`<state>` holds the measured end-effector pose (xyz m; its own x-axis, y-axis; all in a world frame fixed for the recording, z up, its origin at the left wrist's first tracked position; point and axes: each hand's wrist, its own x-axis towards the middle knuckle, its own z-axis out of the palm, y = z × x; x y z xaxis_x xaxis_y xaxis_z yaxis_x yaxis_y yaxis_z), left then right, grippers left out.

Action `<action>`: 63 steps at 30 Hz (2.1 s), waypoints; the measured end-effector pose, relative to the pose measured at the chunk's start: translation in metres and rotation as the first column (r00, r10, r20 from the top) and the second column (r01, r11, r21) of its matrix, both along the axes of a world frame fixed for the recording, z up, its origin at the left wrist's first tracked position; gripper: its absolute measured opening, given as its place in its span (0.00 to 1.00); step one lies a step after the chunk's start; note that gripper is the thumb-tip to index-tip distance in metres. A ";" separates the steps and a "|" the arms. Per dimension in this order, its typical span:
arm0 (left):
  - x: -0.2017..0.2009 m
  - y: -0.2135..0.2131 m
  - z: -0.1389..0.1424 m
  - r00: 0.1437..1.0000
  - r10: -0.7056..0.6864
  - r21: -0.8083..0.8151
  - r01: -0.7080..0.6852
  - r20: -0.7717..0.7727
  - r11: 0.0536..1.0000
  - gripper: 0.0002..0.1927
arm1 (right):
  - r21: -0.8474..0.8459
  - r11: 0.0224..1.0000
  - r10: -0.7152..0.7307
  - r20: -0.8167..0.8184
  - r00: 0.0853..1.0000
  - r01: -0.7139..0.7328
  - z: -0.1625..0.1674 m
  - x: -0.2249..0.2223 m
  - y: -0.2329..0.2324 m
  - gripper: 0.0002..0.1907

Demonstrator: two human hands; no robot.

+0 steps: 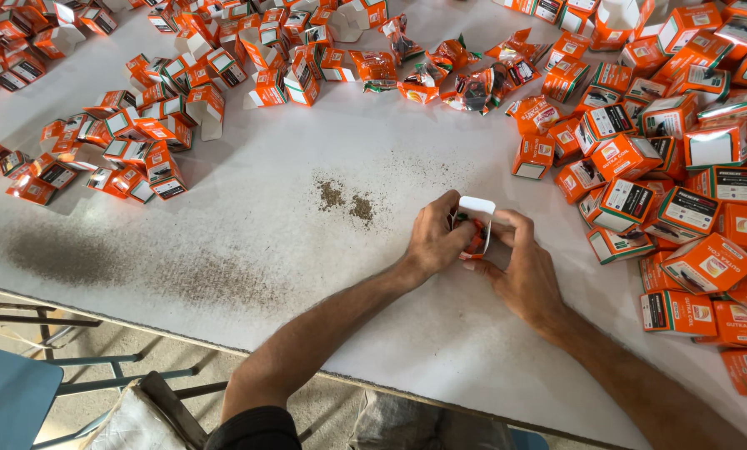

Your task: The person picks up small orange plastic packets from a pile on the table, places them into an open cardboard box, folds the box flaps closed, and sets the filled box onto a large pile of finished boxes, repeating the cycle.

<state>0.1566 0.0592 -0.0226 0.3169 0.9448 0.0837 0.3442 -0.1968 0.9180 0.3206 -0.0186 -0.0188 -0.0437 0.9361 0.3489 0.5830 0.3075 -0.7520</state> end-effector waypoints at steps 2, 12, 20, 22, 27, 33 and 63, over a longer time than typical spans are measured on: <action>0.002 -0.002 -0.003 1.000 0.016 0.041 -0.016 -0.008 0.999 0.10 | 0.059 0.998 0.005 0.047 0.999 -0.008 -0.002 0.001 -0.001 0.35; -0.038 0.028 0.003 0.778 -0.186 -0.443 0.516 0.600 0.733 0.15 | 0.222 0.970 0.039 0.269 0.962 -0.102 -0.007 0.004 0.001 0.26; -0.012 0.036 -0.003 0.900 -0.341 -0.259 0.410 0.273 0.875 0.08 | 0.159 0.983 0.067 0.173 0.983 -0.095 0.001 0.002 -0.002 0.23; -0.013 0.019 -0.003 0.921 -0.317 0.046 0.315 0.228 0.948 0.11 | 0.121 0.990 0.059 0.111 0.992 -0.072 0.003 0.001 -0.001 0.23; -0.025 -0.011 0.002 0.944 -0.320 0.365 0.270 0.083 0.891 0.21 | 0.085 0.996 0.039 0.023 0.999 -0.041 -0.002 0.002 -0.001 0.26; -0.038 -0.011 0.015 0.891 -0.424 0.602 0.429 -0.160 0.674 0.27 | -0.074 0.996 0.035 -0.125 0.992 -0.044 -0.010 0.007 0.002 0.28; -0.139 0.152 0.003 0.872 0.480 0.822 -0.199 -0.101 0.533 0.32 | 0.642 0.745 -0.494 0.353 0.794 0.178 0.087 0.087 0.018 0.20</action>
<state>0.0176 0.2117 -0.0199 0.1261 0.5974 0.7920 0.7506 -0.5795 0.3176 0.4077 -0.0005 0.0683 -0.0703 0.5635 0.8231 0.9547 0.2771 -0.1081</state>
